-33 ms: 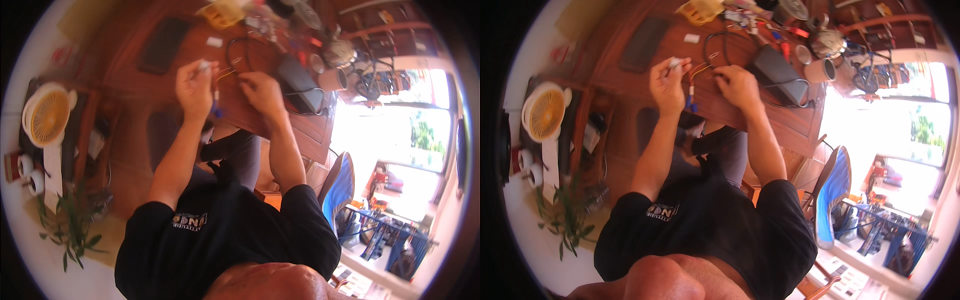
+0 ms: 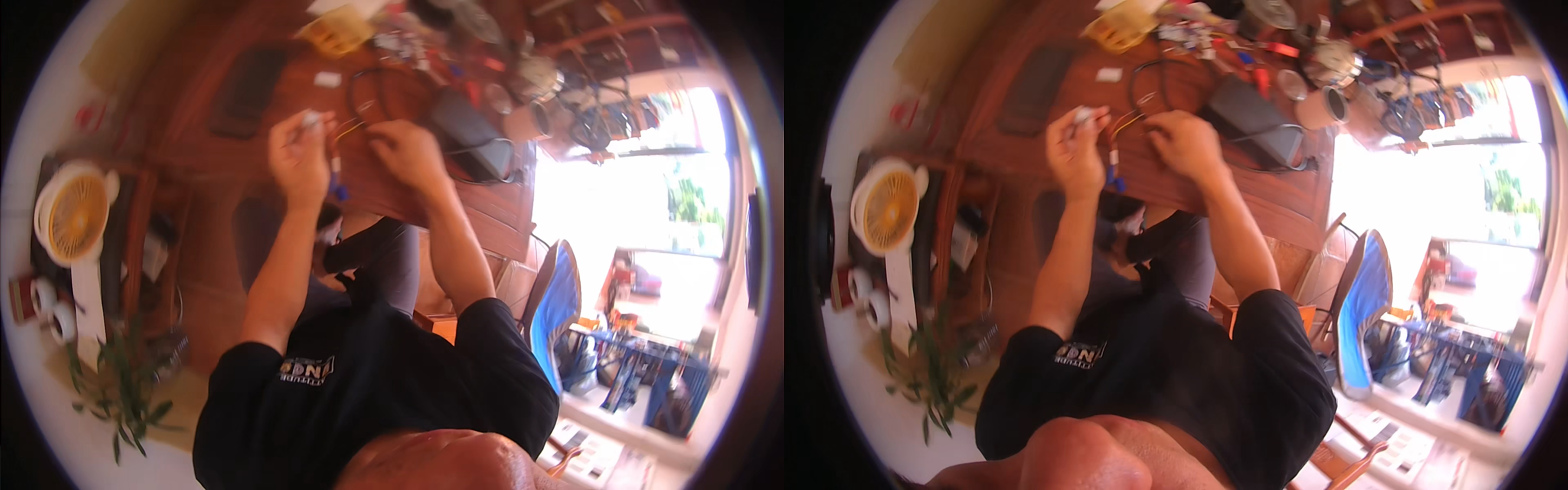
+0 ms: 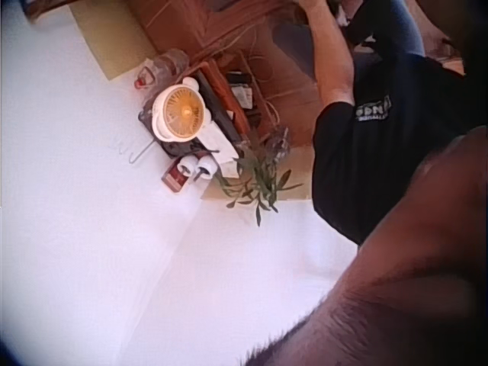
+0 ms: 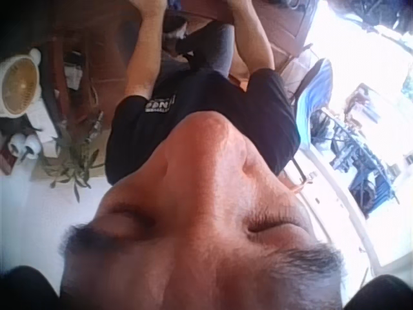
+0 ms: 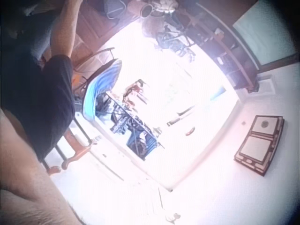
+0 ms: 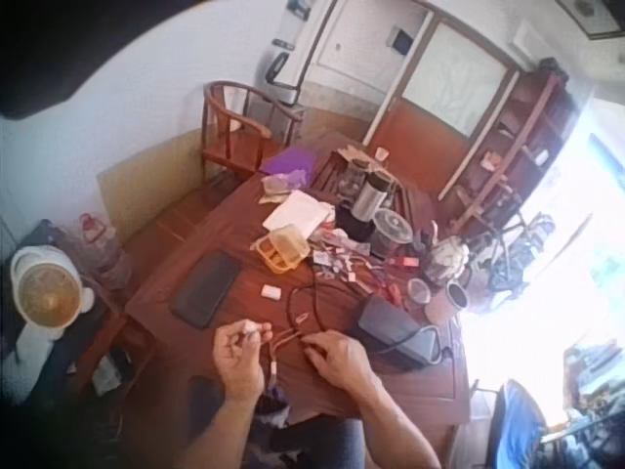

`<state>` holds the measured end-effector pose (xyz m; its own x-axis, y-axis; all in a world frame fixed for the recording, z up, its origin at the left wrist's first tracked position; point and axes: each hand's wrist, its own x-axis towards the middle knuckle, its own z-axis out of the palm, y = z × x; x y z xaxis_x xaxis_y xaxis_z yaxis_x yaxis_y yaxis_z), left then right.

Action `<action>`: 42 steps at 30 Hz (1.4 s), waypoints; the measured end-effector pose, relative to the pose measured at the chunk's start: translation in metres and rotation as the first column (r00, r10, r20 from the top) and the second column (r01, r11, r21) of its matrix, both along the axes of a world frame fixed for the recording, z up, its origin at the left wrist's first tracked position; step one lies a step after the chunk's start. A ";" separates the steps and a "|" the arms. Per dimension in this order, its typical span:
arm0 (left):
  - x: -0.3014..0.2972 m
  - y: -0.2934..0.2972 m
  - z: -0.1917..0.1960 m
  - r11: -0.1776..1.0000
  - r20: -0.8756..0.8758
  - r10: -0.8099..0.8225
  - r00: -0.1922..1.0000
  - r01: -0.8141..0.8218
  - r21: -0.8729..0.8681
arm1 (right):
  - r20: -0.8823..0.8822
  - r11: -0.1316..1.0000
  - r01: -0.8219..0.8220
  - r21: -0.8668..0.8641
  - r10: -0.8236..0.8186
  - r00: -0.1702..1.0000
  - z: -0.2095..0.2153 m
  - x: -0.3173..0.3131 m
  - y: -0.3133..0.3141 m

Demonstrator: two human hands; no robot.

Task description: The person sits at a wooden table and repeatedly handles a small white plastic component and a short multi-colored wire. They insert and remove the wire from the component, adjusting the fit by hand without using tools.

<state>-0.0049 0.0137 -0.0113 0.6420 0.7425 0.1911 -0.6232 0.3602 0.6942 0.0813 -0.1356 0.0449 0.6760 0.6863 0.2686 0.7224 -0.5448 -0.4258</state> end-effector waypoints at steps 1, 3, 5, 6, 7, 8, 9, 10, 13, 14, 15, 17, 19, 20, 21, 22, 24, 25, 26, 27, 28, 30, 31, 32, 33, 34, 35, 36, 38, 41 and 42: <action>0.003 0.002 -0.002 0.994 -0.006 0.055 0.998 -0.054 0.098 | 0.040 0.998 0.014 -0.055 -0.012 0.999 -0.002 0.003 0.002; 0.003 0.004 -0.004 0.981 -0.063 0.101 0.993 -0.089 0.173 | 0.002 0.982 0.021 -0.188 -0.021 1.000 -0.001 0.004 0.003; 0.003 0.004 -0.007 0.976 -0.070 0.118 0.991 -0.103 0.192 | -0.096 0.972 0.020 -0.232 -0.044 0.994 0.004 0.006 0.004; 0.004 0.005 -0.008 0.970 -0.090 0.125 0.988 -0.102 0.220 | -0.096 0.964 0.018 -0.264 -0.045 0.994 0.006 0.006 0.007; 0.003 0.005 -0.010 0.957 -0.080 0.131 0.988 -0.105 0.271 | -0.122 0.953 0.020 -0.301 -0.060 0.991 0.007 0.006 0.009; 0.003 0.006 -0.012 0.948 -0.075 0.115 0.990 -0.087 0.305 | -0.111 0.947 -0.001 -0.320 -0.036 0.993 0.007 0.005 0.010; 0.002 0.007 -0.013 0.941 -0.084 0.114 0.990 -0.081 0.329 | -0.069 0.946 0.015 -0.324 -0.039 0.997 0.006 0.004 0.012; 0.002 0.010 -0.014 0.925 -0.069 0.120 0.990 -0.086 0.371 | -0.027 0.946 0.022 -0.322 -0.032 0.999 0.003 0.003 0.014; -0.004 0.019 -0.011 0.873 -0.061 0.160 0.985 -0.112 0.475 | 0.097 0.980 0.007 -0.197 0.012 0.995 -0.011 0.000 0.010; -0.007 0.022 -0.008 0.846 -0.057 0.177 0.983 -0.123 0.518 | 0.108 0.988 0.011 -0.155 0.006 0.994 -0.014 0.000 0.009; -0.009 0.025 -0.005 0.830 -0.043 0.184 0.982 -0.132 0.542 | 0.110 0.991 0.017 -0.135 -0.002 0.994 -0.017 0.001 0.008; -0.014 0.026 -0.001 0.780 -0.026 0.207 0.978 -0.149 0.607 | 0.101 0.998 0.026 0.064 -0.033 0.994 -0.017 0.002 0.006; -0.015 0.025 0.001 0.742 0.014 0.213 0.977 -0.171 0.648 | 0.056 0.980 0.044 0.194 -0.055 0.997 -0.013 0.005 0.007; -0.013 0.023 0.002 0.752 0.015 0.207 0.978 -0.169 0.637 | 0.031 0.966 0.024 0.259 -0.033 0.999 -0.010 0.008 0.009; -0.011 0.022 0.002 0.723 -0.032 0.214 0.976 -0.136 0.677 | 0.013 0.947 0.004 0.322 -0.009 1.000 -0.006 0.013 0.012; -0.009 0.021 0.002 0.692 -0.079 0.224 0.971 -0.101 0.715 | -0.002 0.921 -0.010 0.388 0.012 1.000 -0.002 0.017 0.016; -0.005 0.017 0.000 0.710 -0.134 0.194 0.972 -0.045 0.703 | -0.015 0.877 -0.025 0.479 0.037 0.999 0.002 0.023 0.025; -0.004 0.017 0.000 0.673 -0.170 0.231 0.958 -0.032 0.739 | -0.020 0.851 -0.028 0.524 0.045 0.999 0.003 0.026 0.029; -0.004 0.017 -0.001 0.666 -0.214 0.238 0.947 0.001 0.746 | -0.037 0.833 -0.030 0.552 0.061 0.997 0.003 0.027 0.032; -0.004 0.016 -0.001 0.693 -0.306 0.235 0.922 0.062 0.718 | -0.054 0.815 -0.031 0.579 0.077 0.996 0.001 0.028 0.035; -0.004 0.017 -0.001 0.659 -0.338 0.260 0.904 0.090 0.746 | -0.091 0.804 -0.019 0.594 0.091 0.992 -0.001 0.027 0.036; -0.005 0.016 -0.003 0.596 -0.322 0.297 0.899 0.089 0.798 | -0.149 0.780 0.000 0.625 0.120 0.982 -0.007 0.024 0.036; -0.004 0.016 -0.003 0.580 -0.332 0.316 0.889 0.096 0.809 | -0.213 0.788 0.033 0.614 0.126 0.969 -0.009 0.022 0.034; -0.004 0.017 -0.003 0.580 -0.340 0.316 0.886 0.103 0.808 | -0.238 0.746 0.031 0.666 0.172 0.956 -0.011 0.019 0.033; -0.004 0.017 -0.004 0.581 -0.349 0.314 0.883 0.111 0.806 | -0.290 0.719 0.054 0.693 0.209 0.934 -0.014 0.017 0.030; -0.004 0.017 -0.005 0.611 -0.383 0.292 0.876 0.138 0.779 | -0.346 0.691 0.084 0.718 0.250 0.904 -0.015 0.015 0.028; -0.005 0.017 -0.006 0.586 -0.380 0.314 0.870 0.138 0.799 | -0.347 0.709 0.075 0.701 0.248 0.904 -0.015 0.013 0.027; -0.006 0.019 -0.007 0.590 -0.398 0.315 0.862 0.150 0.793 | -0.351 0.728 0.064 0.682 0.250 0.902 -0.015 0.013 0.026; -0.008 0.020 -0.010 0.577 -0.373 0.315 0.872 0.136 0.805 | -0.382 0.730 0.062 0.681 0.282 0.880 -0.014 0.011 0.024; -0.008 0.022 -0.012 0.637 -0.354 0.251 0.901 0.121 0.761 | -0.405 0.685 0.078 0.724 0.331 0.852 -0.014 0.007 0.023; -0.007 0.022 -0.012 0.656 -0.351 0.221 0.910 0.127 0.744 | -0.372 0.676 0.056 0.735 0.333 0.866 -0.013 0.008 0.023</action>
